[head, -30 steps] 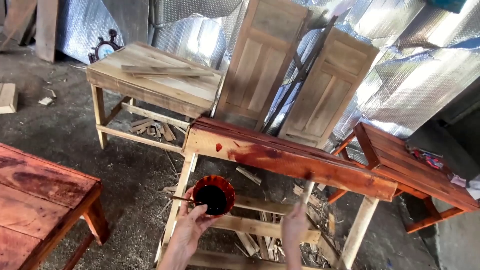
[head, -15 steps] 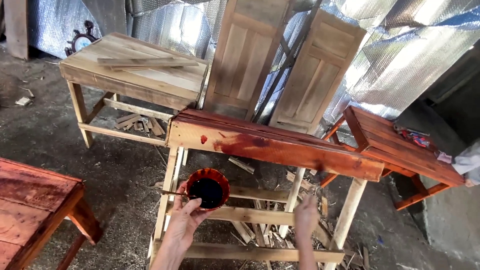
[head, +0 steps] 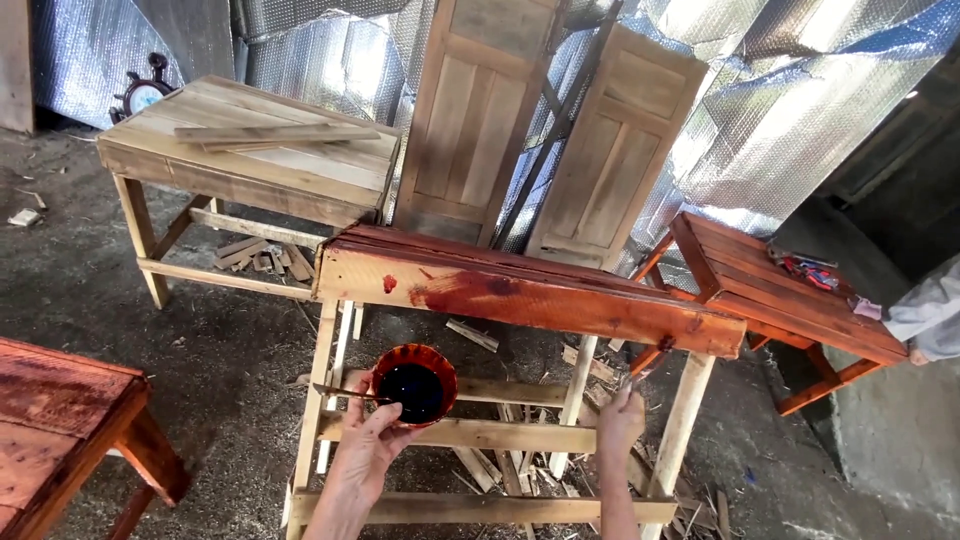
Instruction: Sanding a wooden furniture frame and applying a dark wood stain using a paintbrush.
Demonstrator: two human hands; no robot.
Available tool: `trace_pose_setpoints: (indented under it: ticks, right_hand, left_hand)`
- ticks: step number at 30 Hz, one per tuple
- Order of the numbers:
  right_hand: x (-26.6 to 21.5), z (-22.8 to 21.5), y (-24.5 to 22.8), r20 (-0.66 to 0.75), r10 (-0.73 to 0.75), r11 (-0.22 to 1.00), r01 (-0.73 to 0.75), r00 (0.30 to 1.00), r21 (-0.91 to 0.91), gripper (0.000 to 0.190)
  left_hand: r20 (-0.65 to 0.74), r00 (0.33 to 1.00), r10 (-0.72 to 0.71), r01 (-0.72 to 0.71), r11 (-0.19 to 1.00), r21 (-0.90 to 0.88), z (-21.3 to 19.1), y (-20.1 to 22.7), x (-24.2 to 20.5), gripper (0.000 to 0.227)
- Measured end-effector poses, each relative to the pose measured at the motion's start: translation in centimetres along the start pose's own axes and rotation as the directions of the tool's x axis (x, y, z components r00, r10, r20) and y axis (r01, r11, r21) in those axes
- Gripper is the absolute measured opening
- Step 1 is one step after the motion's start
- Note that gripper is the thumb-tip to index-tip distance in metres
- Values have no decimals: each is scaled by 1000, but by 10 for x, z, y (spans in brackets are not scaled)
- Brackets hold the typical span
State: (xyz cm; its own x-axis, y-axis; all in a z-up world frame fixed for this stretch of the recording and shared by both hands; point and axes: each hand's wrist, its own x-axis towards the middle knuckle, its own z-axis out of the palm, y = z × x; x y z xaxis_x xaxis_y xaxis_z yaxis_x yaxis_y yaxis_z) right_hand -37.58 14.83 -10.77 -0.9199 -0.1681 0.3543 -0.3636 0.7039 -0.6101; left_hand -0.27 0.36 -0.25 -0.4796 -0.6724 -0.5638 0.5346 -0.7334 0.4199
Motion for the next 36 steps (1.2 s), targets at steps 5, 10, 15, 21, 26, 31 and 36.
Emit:
trace_pose_setpoints:
  ticks: [5,10,15,21,26,31,36]
  right_hand:
    - [-56,-28,-46,224,-63,938,-18,973,346,28]
    - [-25,-31,-42,143,83,949,-122,986,289,33]
    - [-55,-37,-82,191,299,911,-339,935,234,47]
    - [-30,-30,-73,204,261,890,-317,944,328,30]
    - [-85,-52,-101,346,48,921,-175,937,347,55]
    - [-42,-47,-88,280,244,872,-336,929,355,36]
    - [-61,-1,-58,267,1,982,-52,964,183,48]
  left_hand:
    - [18,1000,14,-14,1000,-23,5,-1,1,76]
    - [48,998,32,-32,999,-8,-2,-11,11,71]
    - [27,1000,5,-5,1000,-13,8,-9,2,86]
    - [2,1000,-18,18,999,-30,10,-6,-1,94]
    - [25,1000,13,-12,1000,-14,6,-9,7,84]
    - [30,999,17,-16,1000,-14,3,-10,11,77]
    - [-4,1000,-21,21,999,-33,11,-8,1,95]
